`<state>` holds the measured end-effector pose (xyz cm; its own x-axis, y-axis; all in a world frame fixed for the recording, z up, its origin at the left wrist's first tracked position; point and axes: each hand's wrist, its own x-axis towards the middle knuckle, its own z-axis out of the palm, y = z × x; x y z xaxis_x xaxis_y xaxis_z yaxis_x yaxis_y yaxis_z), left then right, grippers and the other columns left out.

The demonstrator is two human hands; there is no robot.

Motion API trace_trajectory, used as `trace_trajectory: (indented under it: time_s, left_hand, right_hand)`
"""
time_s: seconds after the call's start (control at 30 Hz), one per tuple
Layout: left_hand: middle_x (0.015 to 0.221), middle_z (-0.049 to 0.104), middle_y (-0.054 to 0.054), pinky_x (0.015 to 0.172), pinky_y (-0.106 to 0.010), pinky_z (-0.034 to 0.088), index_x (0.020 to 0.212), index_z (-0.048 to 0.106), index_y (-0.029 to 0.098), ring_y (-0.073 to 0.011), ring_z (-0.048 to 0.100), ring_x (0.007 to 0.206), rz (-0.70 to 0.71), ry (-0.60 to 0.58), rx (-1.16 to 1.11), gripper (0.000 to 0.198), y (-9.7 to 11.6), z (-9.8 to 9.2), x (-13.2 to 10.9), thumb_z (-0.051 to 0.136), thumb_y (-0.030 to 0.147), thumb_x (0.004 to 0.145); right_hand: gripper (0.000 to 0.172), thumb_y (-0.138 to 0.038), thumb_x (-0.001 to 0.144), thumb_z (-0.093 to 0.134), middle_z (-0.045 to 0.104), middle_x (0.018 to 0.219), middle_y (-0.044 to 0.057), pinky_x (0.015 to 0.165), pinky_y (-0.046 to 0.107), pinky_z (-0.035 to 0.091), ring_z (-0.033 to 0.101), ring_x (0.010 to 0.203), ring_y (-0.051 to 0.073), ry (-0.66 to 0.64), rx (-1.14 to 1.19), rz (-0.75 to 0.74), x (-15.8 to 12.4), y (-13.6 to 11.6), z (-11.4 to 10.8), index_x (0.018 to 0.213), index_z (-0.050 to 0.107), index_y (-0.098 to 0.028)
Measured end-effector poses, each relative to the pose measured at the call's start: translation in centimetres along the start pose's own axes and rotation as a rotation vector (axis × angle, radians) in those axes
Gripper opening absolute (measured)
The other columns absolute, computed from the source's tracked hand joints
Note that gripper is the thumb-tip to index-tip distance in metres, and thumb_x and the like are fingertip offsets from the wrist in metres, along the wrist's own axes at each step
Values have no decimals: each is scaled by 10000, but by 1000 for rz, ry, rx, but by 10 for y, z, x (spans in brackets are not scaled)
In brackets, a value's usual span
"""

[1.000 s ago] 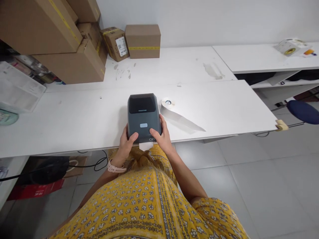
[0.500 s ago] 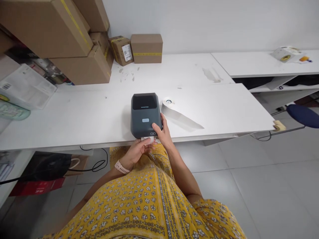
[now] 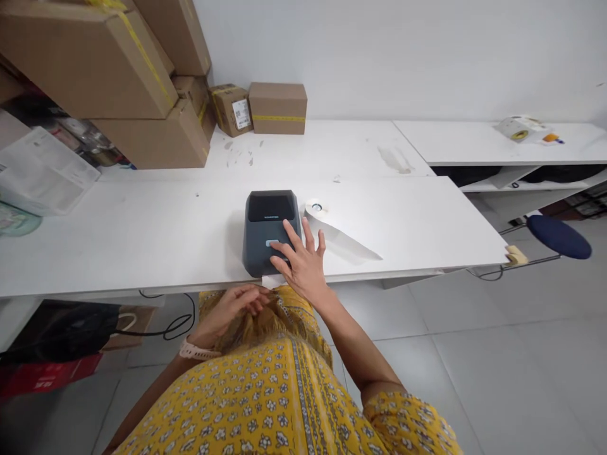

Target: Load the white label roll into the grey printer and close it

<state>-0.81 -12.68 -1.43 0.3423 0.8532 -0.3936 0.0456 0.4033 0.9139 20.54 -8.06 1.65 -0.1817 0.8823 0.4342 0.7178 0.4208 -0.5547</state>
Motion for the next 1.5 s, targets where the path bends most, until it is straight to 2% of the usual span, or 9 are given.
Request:
trace_trajectory:
  time_s: [0.1,0.2,0.3,0.43,0.67,0.97,1.17,1.37,1.5]
  left_hand:
    - [776,710,-48,597,-275,471,901,759,190,-156,603,657,149,335,61,374,4,-19,3,643,545,875]
    - [1162,733,-83,840,-331,551,1133,728,230,-226,676,1030,360,546,60,404,15,-22,12,559,542,941]
    - [1567,498,-59,1166,-420,422,1442,555,293,-256,486,1424,473,527,88,521,29,-13,22,430,549,1006]
    - [1647,385,-32,1280,-425,275,1546,423,295,-224,321,1541,524,467,86,580,41,-3,35,350,549,1030]
    - [1417,623,-139,1091,-440,488,1323,623,206,-261,576,1327,510,606,25,480,46,-15,76,544,483,939]
    - [1325,661,-120,1004,-410,509,1298,617,200,-274,603,1236,396,511,127,554,41,-24,108,700,439,805]
    - [1246,693,-129,977,-421,500,1279,617,181,-269,636,1130,377,572,287,520,47,-26,116,688,375,802]
    - [1247,705,-107,918,-397,514,1284,606,204,-270,666,1085,311,593,440,478,59,-23,107,646,374,840]
    - [1249,719,-92,905,-363,533,1295,609,203,-249,692,1053,293,592,502,470,64,-22,105,644,343,848]
  right_hand:
    - [306,-589,972,528,408,1628,-75,1254,689,-59,127,1598,326,-38,26,8,4,0,2,1144,688,-393]
    - [367,-613,979,484,363,1656,-42,1260,694,52,95,1605,315,2,170,38,2,6,0,1179,669,-366]
    - [463,-616,1007,386,321,1677,-19,1265,655,182,123,1604,287,157,407,144,-7,17,1,1358,571,-377]
    - [579,-643,1014,291,286,1691,-21,1287,596,204,213,1585,277,197,556,239,-10,31,6,1532,392,-404]
    - [834,-811,923,217,164,1724,-1,1302,518,193,154,1599,261,244,514,79,61,26,7,1628,96,-383]
    - [819,-738,952,348,287,1669,103,1247,570,247,288,1547,315,319,410,151,163,18,-6,1612,125,-308]
    - [572,-583,983,447,480,1531,124,1138,536,409,522,1374,308,461,281,43,149,16,-25,1474,390,-294]
    - [197,-252,948,486,754,1096,89,1157,570,349,704,1064,277,-585,31,-192,122,25,-16,1116,583,-221]
    - [290,-288,965,498,757,1098,112,1242,610,113,680,1139,286,-946,-59,-229,136,33,0,1233,536,-187]
